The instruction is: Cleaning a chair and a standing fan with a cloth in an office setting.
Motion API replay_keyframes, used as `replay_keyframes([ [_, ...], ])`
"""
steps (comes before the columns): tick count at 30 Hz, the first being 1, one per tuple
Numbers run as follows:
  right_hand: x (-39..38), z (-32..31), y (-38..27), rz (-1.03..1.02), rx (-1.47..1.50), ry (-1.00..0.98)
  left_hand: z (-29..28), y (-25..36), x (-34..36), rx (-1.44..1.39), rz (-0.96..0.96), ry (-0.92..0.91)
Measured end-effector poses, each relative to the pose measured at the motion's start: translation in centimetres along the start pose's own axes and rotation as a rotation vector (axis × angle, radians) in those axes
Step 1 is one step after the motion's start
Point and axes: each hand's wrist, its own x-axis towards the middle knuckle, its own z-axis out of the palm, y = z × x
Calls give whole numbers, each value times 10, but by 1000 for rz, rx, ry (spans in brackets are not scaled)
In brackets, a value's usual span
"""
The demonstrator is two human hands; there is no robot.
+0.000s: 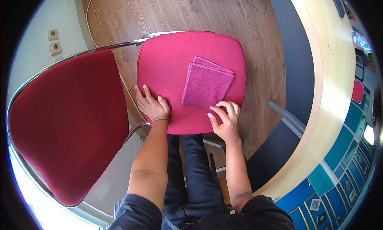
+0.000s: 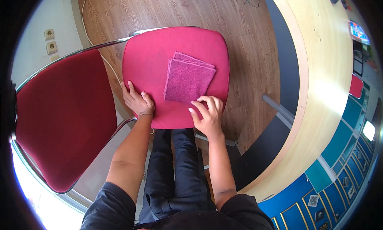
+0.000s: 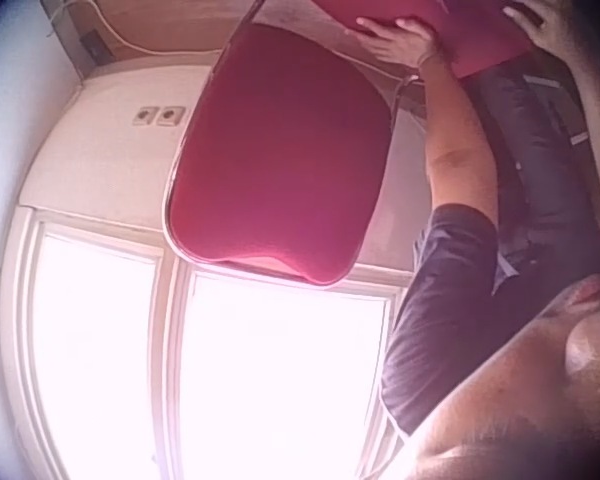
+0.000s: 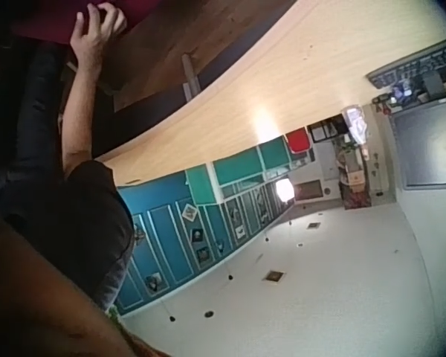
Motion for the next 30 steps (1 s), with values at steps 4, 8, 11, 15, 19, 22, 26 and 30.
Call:
replay_keyframes([
  [4,31,19,-6,-62,-50,144,0,1,1,-3,8,9],
  [8,87,29,-2,-114,-98,151,1,2,0,-8,7,6],
  [11,110,33,0,-151,-190,22,1,1,-1,-4,0,2],
  [15,121,37,0,-92,-146,-51,0,0,-1,1,-2,1],
  [19,125,39,6,-123,-103,-41,-1,2,0,-13,-1,-1],
  [22,126,45,8,-95,-65,-6,0,2,-1,-12,-10,-9],
  [26,130,51,5,-48,37,130,0,0,-1,-7,-9,-4],
  [30,132,55,12,-34,-61,189,2,2,-1,-10,-6,5],
])
